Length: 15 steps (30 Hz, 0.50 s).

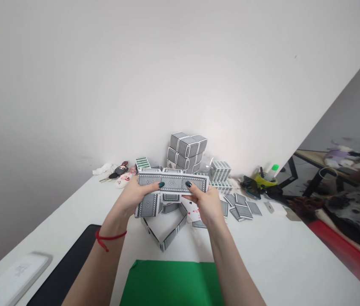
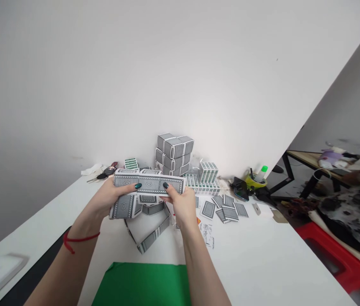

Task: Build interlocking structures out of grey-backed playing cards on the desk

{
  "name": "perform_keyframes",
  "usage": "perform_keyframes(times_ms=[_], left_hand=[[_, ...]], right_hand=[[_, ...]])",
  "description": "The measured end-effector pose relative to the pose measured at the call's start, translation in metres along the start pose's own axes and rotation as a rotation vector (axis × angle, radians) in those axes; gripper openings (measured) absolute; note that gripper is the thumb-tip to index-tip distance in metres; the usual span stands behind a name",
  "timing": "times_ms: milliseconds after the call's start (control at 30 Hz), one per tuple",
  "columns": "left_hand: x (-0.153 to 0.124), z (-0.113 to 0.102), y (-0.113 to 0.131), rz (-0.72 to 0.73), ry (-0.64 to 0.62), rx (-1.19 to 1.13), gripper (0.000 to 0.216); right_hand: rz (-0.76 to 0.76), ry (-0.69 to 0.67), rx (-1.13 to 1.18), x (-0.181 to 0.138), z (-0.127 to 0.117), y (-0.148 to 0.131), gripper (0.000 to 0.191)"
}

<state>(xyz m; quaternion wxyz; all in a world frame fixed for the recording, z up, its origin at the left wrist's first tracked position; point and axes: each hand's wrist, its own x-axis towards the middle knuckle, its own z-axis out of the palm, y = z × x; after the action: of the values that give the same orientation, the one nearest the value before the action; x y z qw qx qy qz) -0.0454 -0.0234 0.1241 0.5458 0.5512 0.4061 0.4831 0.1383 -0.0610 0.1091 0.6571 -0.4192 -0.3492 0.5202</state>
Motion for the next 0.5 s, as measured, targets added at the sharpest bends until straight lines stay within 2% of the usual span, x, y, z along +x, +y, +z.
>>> perform_keyframes(times_ms=[200,500], left_hand=[[-0.003,0.003,0.006,0.013,0.050,0.054,0.040],[-0.003,-0.007,0.006,-0.004,0.059,0.052,0.040]], right_hand=[[-0.012,0.012,-0.064,-0.001,0.000,0.001,0.035],[0.077,-0.194,-0.162,-0.002,-0.011,-0.014,0.034]])
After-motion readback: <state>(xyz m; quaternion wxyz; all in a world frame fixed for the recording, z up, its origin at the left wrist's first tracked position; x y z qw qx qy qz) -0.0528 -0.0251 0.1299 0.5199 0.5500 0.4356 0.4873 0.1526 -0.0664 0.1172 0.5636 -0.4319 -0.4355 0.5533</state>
